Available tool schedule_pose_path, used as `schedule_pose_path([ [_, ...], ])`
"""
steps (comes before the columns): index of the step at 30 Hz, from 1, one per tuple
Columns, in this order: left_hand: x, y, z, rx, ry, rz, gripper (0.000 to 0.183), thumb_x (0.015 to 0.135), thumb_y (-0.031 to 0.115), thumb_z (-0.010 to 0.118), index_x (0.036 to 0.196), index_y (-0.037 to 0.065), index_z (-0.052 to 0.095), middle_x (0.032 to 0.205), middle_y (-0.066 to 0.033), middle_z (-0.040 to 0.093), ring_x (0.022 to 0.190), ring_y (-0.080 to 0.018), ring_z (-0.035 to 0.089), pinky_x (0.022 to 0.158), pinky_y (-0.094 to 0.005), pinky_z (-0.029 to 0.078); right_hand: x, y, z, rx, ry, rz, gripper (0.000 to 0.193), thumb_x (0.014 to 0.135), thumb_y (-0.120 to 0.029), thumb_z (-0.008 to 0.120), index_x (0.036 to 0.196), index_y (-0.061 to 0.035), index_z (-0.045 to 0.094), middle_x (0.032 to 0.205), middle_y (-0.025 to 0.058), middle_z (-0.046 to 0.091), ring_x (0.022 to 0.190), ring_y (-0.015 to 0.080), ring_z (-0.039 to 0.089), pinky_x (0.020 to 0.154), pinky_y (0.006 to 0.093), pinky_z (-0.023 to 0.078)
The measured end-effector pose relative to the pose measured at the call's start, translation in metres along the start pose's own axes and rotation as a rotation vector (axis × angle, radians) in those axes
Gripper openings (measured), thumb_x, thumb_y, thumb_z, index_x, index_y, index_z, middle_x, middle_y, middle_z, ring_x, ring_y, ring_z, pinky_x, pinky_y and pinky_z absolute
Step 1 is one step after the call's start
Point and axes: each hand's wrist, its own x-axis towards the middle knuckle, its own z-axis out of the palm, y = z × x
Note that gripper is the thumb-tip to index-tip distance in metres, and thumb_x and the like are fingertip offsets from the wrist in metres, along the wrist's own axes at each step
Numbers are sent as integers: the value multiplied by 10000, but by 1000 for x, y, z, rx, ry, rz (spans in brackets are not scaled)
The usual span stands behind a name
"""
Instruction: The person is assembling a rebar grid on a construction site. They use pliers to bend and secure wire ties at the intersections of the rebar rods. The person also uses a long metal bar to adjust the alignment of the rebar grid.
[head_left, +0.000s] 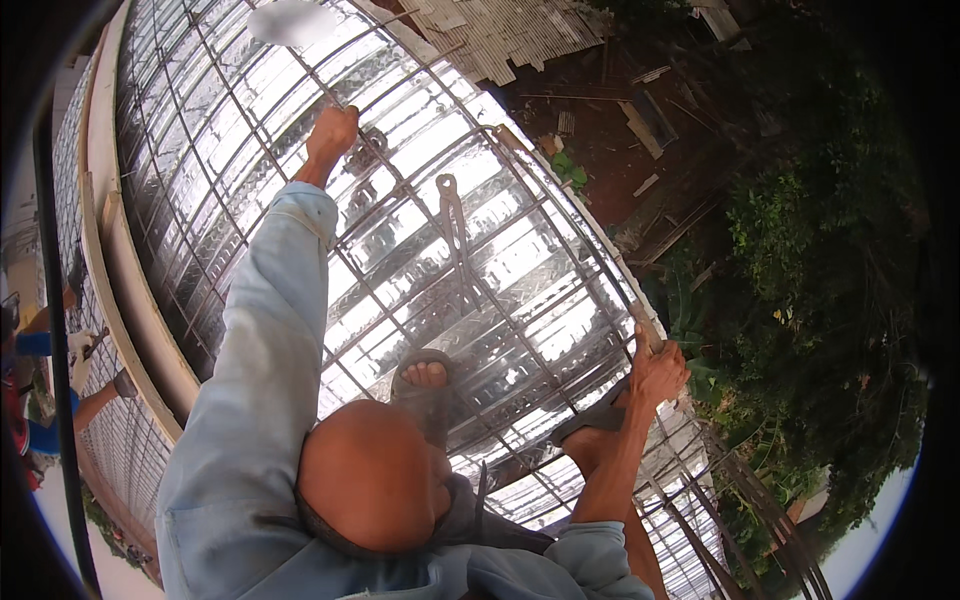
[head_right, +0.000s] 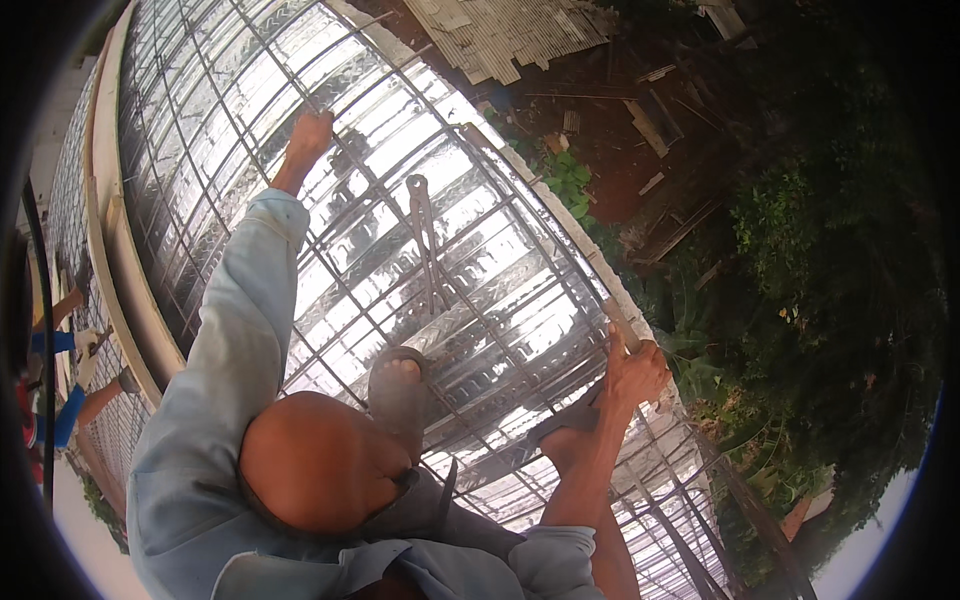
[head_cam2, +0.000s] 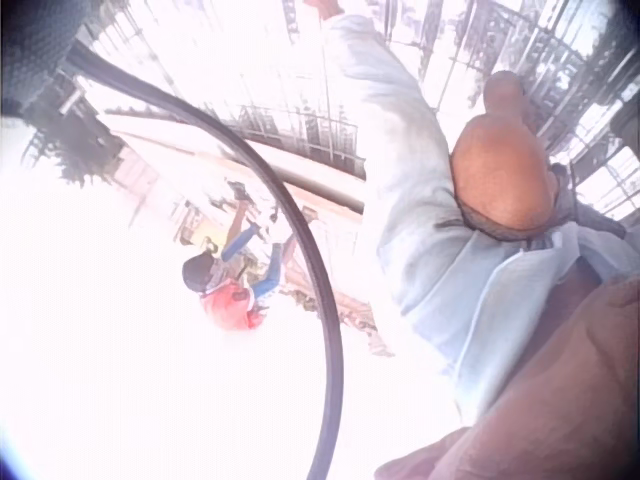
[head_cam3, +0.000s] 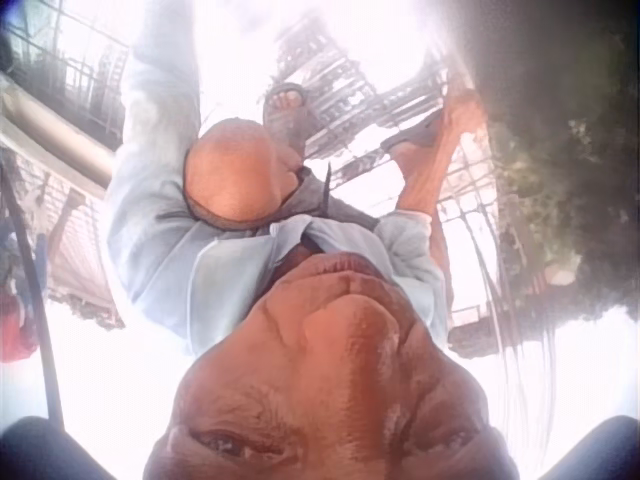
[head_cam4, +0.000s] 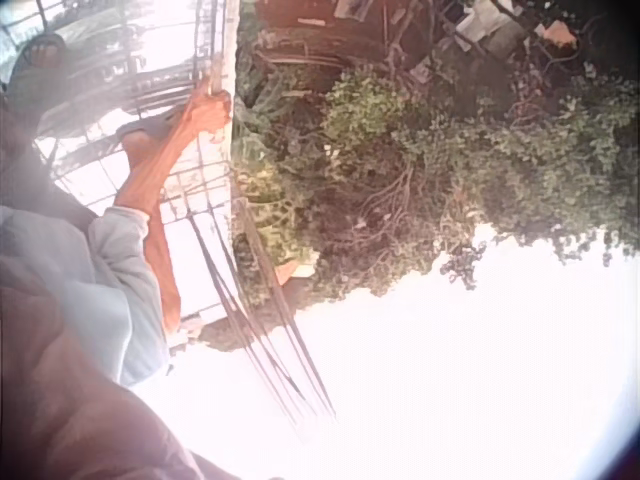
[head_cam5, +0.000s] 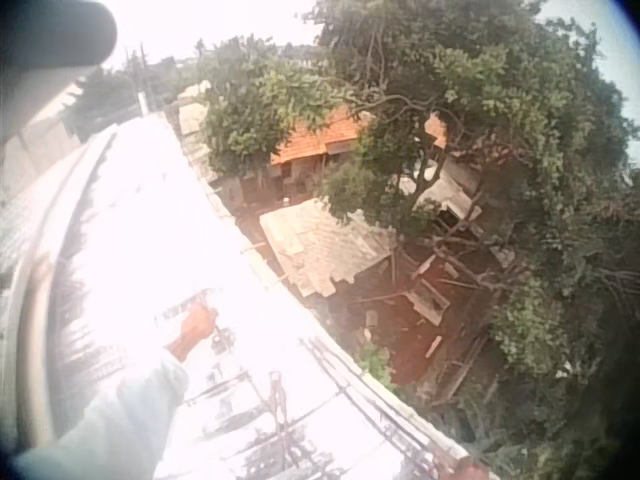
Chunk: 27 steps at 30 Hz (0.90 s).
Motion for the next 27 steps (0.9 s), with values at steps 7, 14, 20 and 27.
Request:
schedule_pose_path([
  [7,-1,8,4,-25,-75,-3,601,891,415,425,1089,-93,676,1143,-338,661,1098,-474,642,977,-504,462,52,28,-3,49,-290,-91,687,736,-683,752,801,-1,710,689,215,680,694,415,691,658,487,547],
  [14,-6,14,4,-20,-87,-46,618,903,434,421,1105,-93,673,1148,-344,658,1106,-480,643,976,-511,465,133,177,-63,-55,-119,-272,674,775,-627,765,711,22,596,567,204,538,534,389,565,533,460,445],
  [20,-5,8,-3,45,-69,-162,584,873,415,453,1128,-49,701,1165,-290,684,1102,-442,665,973,-512,466,211,145,-96,51,-105,-223,656,788,-590,779,705,26,568,553,190,514,505,369,510,539,441,439],
  [27,-5,44,-4,-19,112,-371,602,872,417,465,1132,-74,699,1153,-299,687,1102,-447,665,978,-499,474,348,42,-17,22,-17,-483,256,767,-272,727,807,-28,664,698,256,634,707,472,633,645,524,510],
])
